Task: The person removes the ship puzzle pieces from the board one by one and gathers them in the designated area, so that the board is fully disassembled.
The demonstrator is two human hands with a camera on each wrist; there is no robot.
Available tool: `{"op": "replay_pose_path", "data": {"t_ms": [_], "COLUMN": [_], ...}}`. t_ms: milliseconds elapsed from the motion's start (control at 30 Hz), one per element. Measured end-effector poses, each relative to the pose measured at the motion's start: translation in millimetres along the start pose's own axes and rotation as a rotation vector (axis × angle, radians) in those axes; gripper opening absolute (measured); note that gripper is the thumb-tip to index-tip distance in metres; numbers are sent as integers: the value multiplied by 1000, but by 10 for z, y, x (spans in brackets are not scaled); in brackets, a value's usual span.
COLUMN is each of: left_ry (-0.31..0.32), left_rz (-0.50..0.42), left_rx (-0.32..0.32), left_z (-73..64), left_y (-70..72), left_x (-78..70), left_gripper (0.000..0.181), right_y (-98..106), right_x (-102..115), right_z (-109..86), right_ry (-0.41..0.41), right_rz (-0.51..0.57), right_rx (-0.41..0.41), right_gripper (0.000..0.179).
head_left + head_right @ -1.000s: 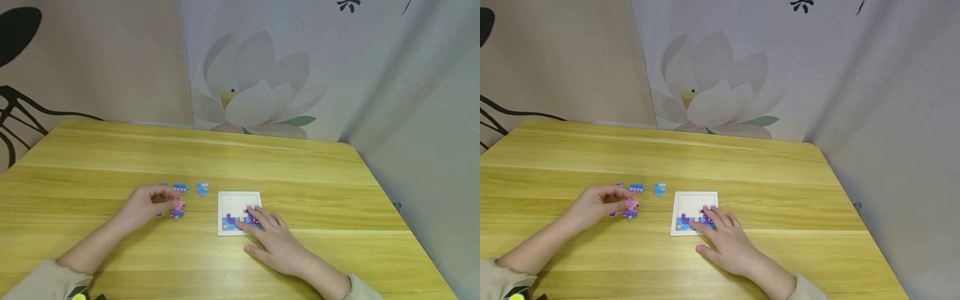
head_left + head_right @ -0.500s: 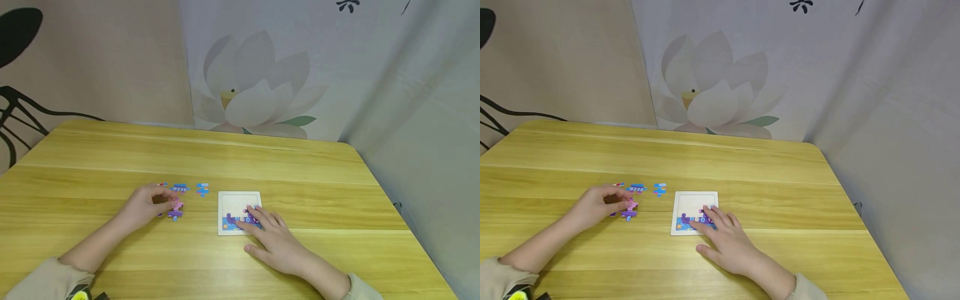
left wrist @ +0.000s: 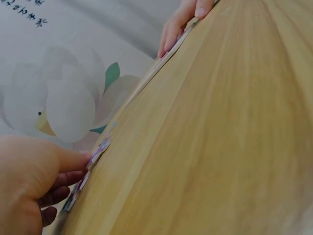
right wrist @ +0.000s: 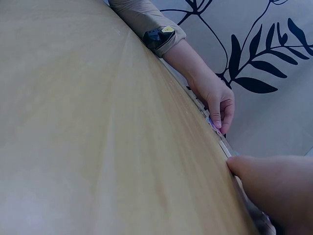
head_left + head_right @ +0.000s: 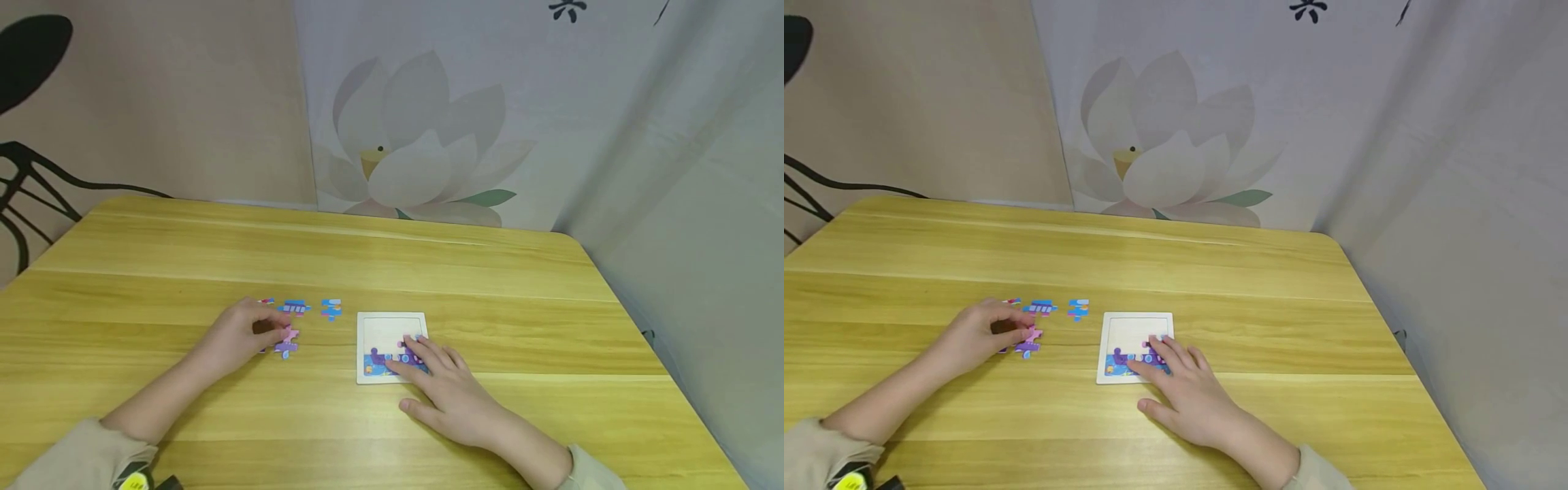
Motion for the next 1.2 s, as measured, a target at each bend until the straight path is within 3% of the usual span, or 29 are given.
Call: {"op": "replay_pose_path", "data": {"t_ms": [433,833,933,1200], "left_ry": [-76,-29,-18,22], "left_rz": [52,17,10,-65], "left_rx": [-33,-7,-16,-24], "left_z": [-17,-35,-29,-15], "left_y": [10,28,27,13], "left_x": [-32,-20,-26,-172], "left_gripper": [5,6,14,18], "right_y": [-4,0,7,23], "right_x": [12,24,25,20], "right_z": [12,20,17,-2], "right_ry": [3,-1,-3,-21], "right_rz": [15,16,18,18], "right_rx": [8,12,11,6], "right_gripper": [52,52,52,52]}}
Point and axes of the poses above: each hand's wrist, its own z-axis towards the middle knuckle, its own y-axis out of the back of the hand, x = y × z, the point moved 4 cm from there along z, towards the middle knuckle, and after that the axes turned 2 degrees about -x, right-handed, at the moved point
